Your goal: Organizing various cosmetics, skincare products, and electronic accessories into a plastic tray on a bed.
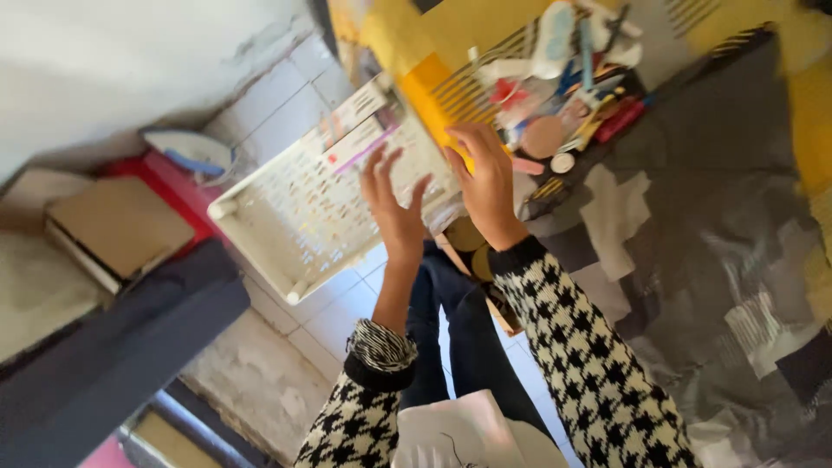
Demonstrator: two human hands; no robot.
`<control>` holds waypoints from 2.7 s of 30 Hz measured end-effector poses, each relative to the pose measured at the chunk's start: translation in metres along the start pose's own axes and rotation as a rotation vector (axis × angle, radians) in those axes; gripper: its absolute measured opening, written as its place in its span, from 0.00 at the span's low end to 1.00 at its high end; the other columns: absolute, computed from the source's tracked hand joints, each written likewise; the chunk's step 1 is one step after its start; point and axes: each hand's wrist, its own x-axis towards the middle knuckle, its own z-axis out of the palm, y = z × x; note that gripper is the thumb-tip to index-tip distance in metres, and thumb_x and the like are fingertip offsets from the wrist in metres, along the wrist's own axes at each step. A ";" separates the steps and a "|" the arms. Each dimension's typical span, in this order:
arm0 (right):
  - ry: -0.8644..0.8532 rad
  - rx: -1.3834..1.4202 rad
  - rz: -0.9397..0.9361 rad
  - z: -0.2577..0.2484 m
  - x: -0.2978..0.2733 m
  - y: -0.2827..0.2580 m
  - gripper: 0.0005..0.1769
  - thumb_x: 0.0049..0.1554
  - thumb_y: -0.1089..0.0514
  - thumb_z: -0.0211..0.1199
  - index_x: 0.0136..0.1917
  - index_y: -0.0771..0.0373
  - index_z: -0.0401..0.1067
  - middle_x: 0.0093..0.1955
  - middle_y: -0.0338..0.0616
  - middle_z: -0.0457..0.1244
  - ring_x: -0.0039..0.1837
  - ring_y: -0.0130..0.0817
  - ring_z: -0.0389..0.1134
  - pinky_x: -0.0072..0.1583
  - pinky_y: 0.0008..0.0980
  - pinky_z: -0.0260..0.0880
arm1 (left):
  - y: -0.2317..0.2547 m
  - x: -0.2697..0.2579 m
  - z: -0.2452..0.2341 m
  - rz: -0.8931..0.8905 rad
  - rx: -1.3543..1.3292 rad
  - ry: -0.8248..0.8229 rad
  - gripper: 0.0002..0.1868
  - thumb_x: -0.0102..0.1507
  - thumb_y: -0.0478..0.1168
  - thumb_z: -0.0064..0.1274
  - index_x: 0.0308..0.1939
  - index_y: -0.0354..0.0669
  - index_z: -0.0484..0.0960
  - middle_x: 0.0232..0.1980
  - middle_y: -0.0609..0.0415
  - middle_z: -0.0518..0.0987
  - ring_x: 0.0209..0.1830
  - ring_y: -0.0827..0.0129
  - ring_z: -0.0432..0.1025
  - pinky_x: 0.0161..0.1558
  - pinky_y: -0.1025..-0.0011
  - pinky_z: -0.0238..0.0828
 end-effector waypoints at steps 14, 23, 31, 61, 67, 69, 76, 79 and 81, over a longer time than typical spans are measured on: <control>0.142 -0.071 0.266 -0.139 -0.005 0.154 0.10 0.61 0.68 0.64 0.57 0.67 0.72 0.54 0.49 0.66 0.54 0.50 0.70 0.53 0.43 0.72 | 0.047 0.015 0.197 0.092 -0.282 -0.330 0.19 0.62 0.29 0.63 0.56 0.39 0.77 0.55 0.49 0.79 0.52 0.62 0.77 0.49 0.67 0.75; 0.161 -0.001 0.403 -0.167 -0.019 0.224 0.11 0.62 0.69 0.63 0.59 0.66 0.74 0.55 0.51 0.65 0.54 0.47 0.71 0.52 0.39 0.73 | 0.047 0.024 0.271 0.100 -0.150 -0.379 0.16 0.64 0.30 0.61 0.56 0.36 0.78 0.51 0.48 0.81 0.49 0.61 0.78 0.50 0.65 0.77; 0.166 0.106 0.446 -0.158 -0.003 0.253 0.09 0.64 0.67 0.62 0.58 0.66 0.73 0.53 0.49 0.65 0.50 0.44 0.72 0.49 0.36 0.71 | 0.033 0.059 0.311 0.320 0.073 -0.315 0.24 0.59 0.31 0.63 0.60 0.37 0.77 0.60 0.45 0.77 0.62 0.49 0.72 0.63 0.55 0.66; -0.120 1.152 0.423 -0.092 0.032 0.191 0.36 0.62 0.62 0.68 0.77 0.64 0.55 0.74 0.40 0.61 0.75 0.30 0.64 0.72 0.32 0.68 | 0.044 0.076 0.172 -0.294 -0.675 -0.615 0.18 0.74 0.28 0.47 0.68 0.38 0.72 0.69 0.51 0.72 0.70 0.67 0.67 0.67 0.67 0.68; -0.357 0.522 0.583 -0.039 0.056 0.068 0.31 0.56 0.62 0.74 0.69 0.66 0.65 0.59 0.49 0.67 0.58 0.37 0.69 0.54 0.38 0.69 | 0.044 0.071 0.058 0.068 0.006 -0.332 0.24 0.68 0.24 0.45 0.68 0.42 0.75 0.74 0.45 0.68 0.67 0.57 0.68 0.64 0.65 0.69; -0.246 0.545 0.260 -0.011 0.046 0.045 0.37 0.58 0.64 0.71 0.74 0.70 0.56 0.68 0.55 0.61 0.69 0.46 0.67 0.64 0.40 0.68 | 0.031 0.069 0.026 -0.057 0.077 -0.342 0.26 0.69 0.23 0.45 0.69 0.46 0.77 0.71 0.48 0.71 0.59 0.58 0.70 0.61 0.66 0.71; -0.235 0.246 0.142 0.051 0.018 0.008 0.38 0.58 0.63 0.73 0.72 0.68 0.53 0.67 0.56 0.57 0.67 0.57 0.64 0.63 0.45 0.67 | -0.031 0.046 -0.016 -0.031 -0.072 -0.238 0.27 0.67 0.24 0.53 0.70 0.43 0.76 0.71 0.49 0.74 0.71 0.56 0.70 0.69 0.63 0.68; -0.179 0.353 0.211 0.067 0.006 0.006 0.36 0.58 0.71 0.66 0.73 0.68 0.51 0.70 0.59 0.52 0.66 0.53 0.66 0.61 0.39 0.71 | -0.011 0.052 -0.022 -0.285 -0.289 -0.292 0.37 0.55 0.29 0.65 0.68 0.43 0.70 0.69 0.47 0.68 0.68 0.58 0.67 0.60 0.68 0.73; -0.272 0.292 0.199 0.064 0.006 -0.001 0.40 0.53 0.78 0.61 0.75 0.67 0.52 0.71 0.58 0.52 0.64 0.53 0.67 0.60 0.40 0.72 | -0.013 0.055 -0.023 -0.315 -0.348 -0.260 0.33 0.57 0.29 0.65 0.66 0.44 0.74 0.68 0.48 0.70 0.69 0.57 0.68 0.61 0.65 0.76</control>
